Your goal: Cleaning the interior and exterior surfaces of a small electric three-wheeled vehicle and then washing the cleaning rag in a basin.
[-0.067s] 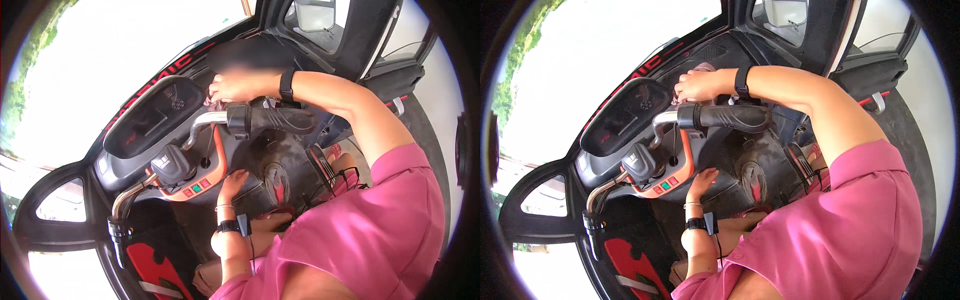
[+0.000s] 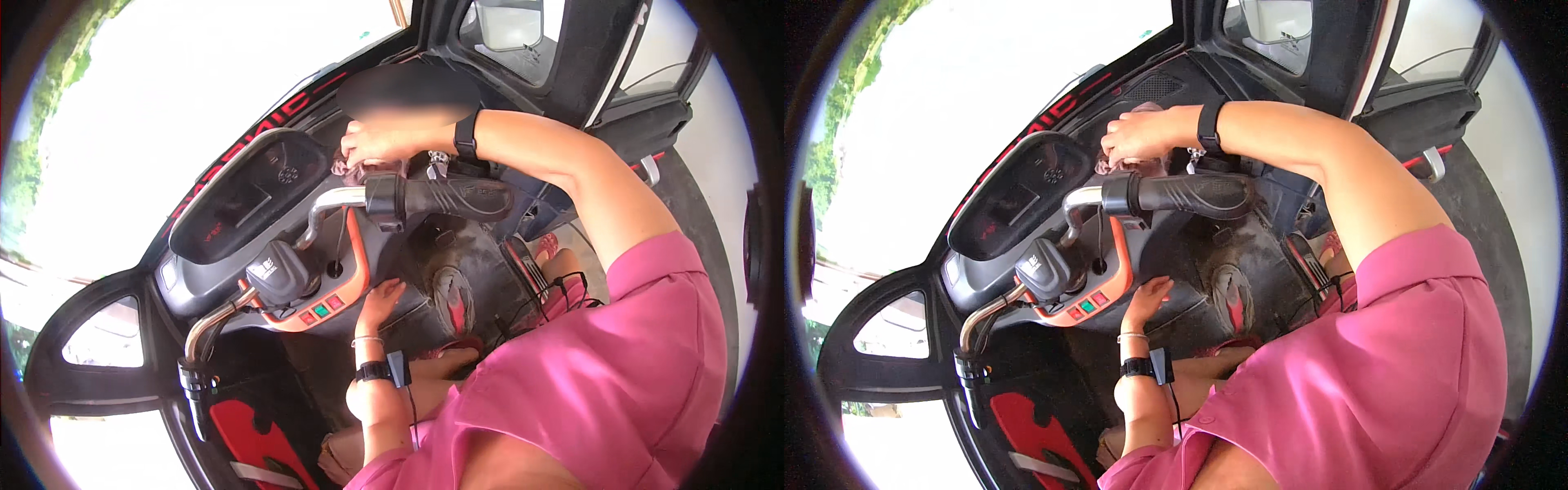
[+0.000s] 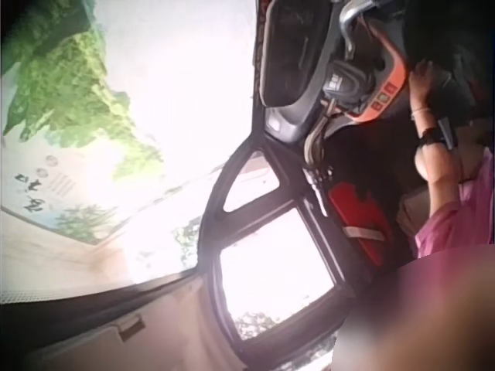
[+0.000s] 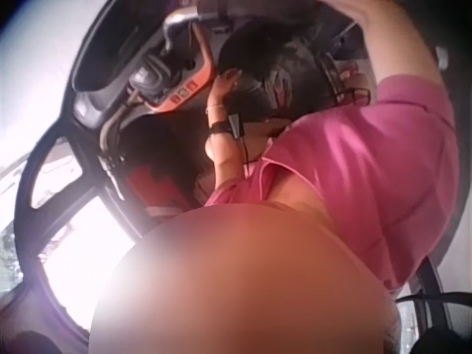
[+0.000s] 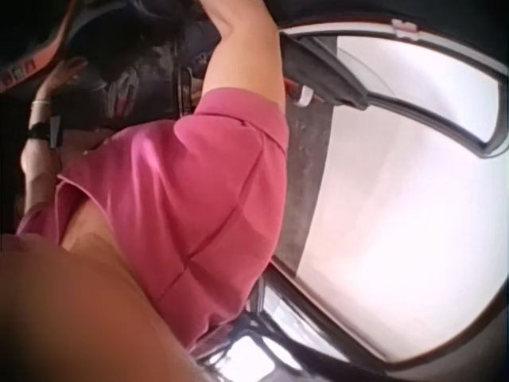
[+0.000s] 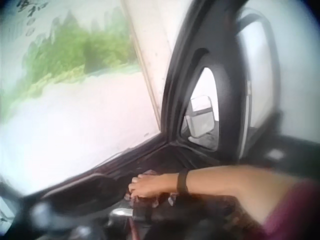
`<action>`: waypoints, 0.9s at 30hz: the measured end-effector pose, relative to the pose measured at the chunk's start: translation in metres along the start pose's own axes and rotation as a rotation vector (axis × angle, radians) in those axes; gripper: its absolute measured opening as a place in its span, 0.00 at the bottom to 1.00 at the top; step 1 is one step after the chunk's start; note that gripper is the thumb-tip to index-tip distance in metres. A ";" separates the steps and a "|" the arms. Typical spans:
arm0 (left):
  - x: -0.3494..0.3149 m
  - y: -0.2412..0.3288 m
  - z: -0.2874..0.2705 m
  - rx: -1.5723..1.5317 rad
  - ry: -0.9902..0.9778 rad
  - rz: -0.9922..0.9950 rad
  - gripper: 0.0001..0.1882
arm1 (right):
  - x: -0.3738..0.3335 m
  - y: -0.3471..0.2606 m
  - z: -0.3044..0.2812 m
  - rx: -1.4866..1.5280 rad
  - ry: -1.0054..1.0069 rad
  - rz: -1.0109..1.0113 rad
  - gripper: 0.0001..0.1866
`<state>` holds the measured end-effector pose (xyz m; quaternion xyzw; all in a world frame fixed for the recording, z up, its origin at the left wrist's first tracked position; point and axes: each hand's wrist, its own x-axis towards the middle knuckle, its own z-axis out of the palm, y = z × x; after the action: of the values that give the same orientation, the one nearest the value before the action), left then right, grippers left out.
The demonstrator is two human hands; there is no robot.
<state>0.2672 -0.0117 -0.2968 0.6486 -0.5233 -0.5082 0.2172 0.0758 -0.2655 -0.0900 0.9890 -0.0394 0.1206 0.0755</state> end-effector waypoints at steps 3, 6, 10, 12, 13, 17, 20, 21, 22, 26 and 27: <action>0.001 -0.007 -0.003 0.023 -0.014 -0.006 0.26 | -0.010 0.013 -0.021 -0.191 -0.073 0.101 0.12; -0.001 -0.012 -0.004 0.008 -0.008 -0.011 0.26 | -0.049 0.045 -0.016 -0.046 0.163 0.248 0.15; 0.001 -0.012 -0.005 -0.035 -0.031 -0.007 0.26 | -0.082 0.029 -0.001 -0.045 0.261 0.473 0.18; 0.004 -0.008 -0.003 -0.009 -0.014 -0.025 0.26 | -0.091 0.021 0.006 -0.062 0.296 0.526 0.18; 0.004 -0.008 -0.003 -0.009 -0.020 -0.028 0.26 | -0.094 0.016 0.008 -0.073 0.337 0.572 0.18; 0.002 -0.014 -0.007 0.014 -0.056 -0.027 0.24 | -0.113 -0.007 0.016 -0.104 0.397 0.604 0.18; -0.008 -0.008 -0.007 -0.004 0.025 -0.012 0.27 | -0.133 -0.025 0.029 -0.162 0.454 0.679 0.19; -0.009 -0.008 -0.006 -0.003 0.021 -0.016 0.27 | -0.138 -0.028 0.033 -0.157 0.494 0.723 0.19; -0.013 -0.009 -0.007 -0.002 0.026 -0.017 0.27 | -0.138 -0.041 0.035 -0.252 0.419 0.783 0.19; -0.021 -0.010 -0.008 -0.020 0.020 -0.026 0.26 | -0.142 -0.065 0.040 -0.330 0.356 0.827 0.18; -0.024 -0.011 -0.009 -0.020 0.012 -0.039 0.26 | -0.141 -0.072 0.040 -0.317 0.355 0.821 0.18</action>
<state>0.2818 0.0116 -0.2912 0.6597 -0.5039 -0.5137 0.2168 -0.0440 -0.1927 -0.1728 0.8320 -0.4315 0.3003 0.1774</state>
